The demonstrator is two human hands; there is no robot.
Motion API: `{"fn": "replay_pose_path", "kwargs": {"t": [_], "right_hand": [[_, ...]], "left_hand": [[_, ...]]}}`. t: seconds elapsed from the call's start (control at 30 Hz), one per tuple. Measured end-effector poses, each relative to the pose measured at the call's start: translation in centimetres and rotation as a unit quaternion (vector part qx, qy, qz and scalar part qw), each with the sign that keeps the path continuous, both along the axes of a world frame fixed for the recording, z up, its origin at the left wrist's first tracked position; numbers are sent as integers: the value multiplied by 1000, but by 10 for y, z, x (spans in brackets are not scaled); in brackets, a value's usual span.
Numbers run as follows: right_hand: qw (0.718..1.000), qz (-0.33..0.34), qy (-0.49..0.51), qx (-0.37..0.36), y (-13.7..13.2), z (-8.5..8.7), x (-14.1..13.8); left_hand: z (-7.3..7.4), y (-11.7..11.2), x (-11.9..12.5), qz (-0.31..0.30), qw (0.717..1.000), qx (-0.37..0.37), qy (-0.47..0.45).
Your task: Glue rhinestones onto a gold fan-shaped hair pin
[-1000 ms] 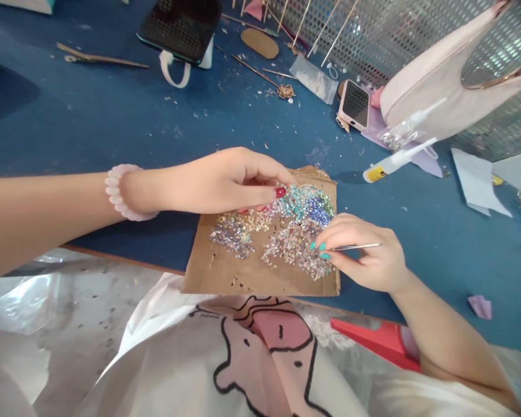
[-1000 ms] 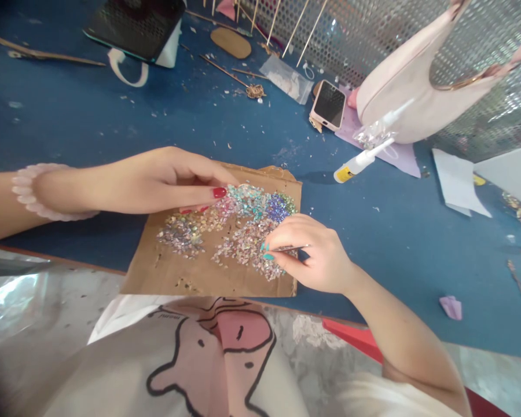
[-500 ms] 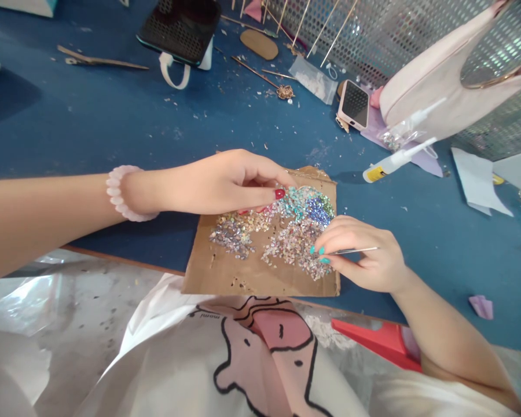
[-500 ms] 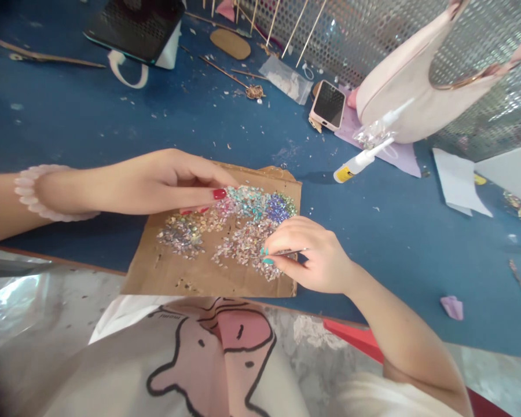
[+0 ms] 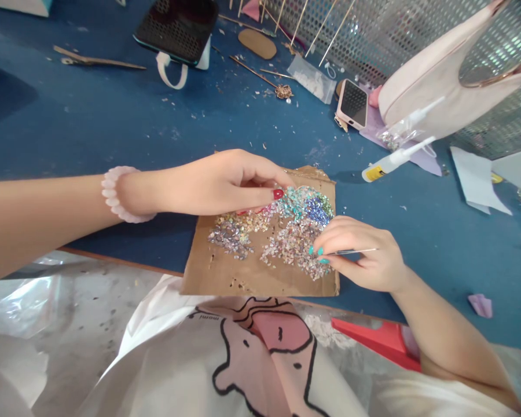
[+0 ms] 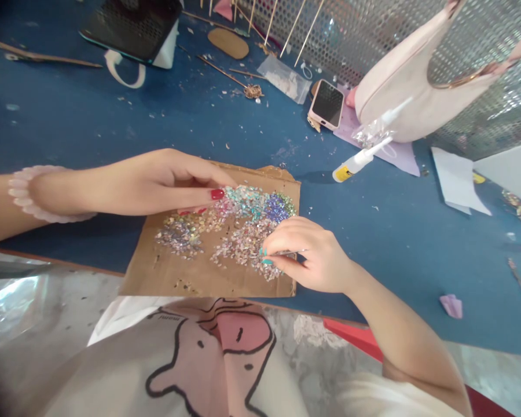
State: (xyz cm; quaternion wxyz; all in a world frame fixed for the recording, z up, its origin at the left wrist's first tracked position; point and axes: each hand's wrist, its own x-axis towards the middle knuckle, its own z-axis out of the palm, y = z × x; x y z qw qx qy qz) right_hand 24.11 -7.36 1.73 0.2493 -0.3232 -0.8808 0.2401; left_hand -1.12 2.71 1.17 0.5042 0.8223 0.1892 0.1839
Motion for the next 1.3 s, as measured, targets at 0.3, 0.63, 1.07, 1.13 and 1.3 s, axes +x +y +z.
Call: {"fn": "replay_pose_path", "kwargs": {"t": [0.3, 0.63, 1.07, 1.13, 1.3], "right_hand": [[1000, 7, 3, 1, 1, 0, 1], [1000, 4, 2, -3, 0, 0, -1], [1000, 11, 2, -9, 0, -1, 1], [1000, 11, 3, -10, 0, -2, 1], [1000, 12, 8, -11, 0, -2, 1]], "left_hand": [[1, -1, 1, 13, 998, 39, 49], [4, -1, 2, -2, 996, 51, 75], [3, -1, 1, 14, 999, 16, 47], [2, -1, 1, 16, 999, 4, 39], [3, -1, 2, 7, 997, 16, 69]]}}
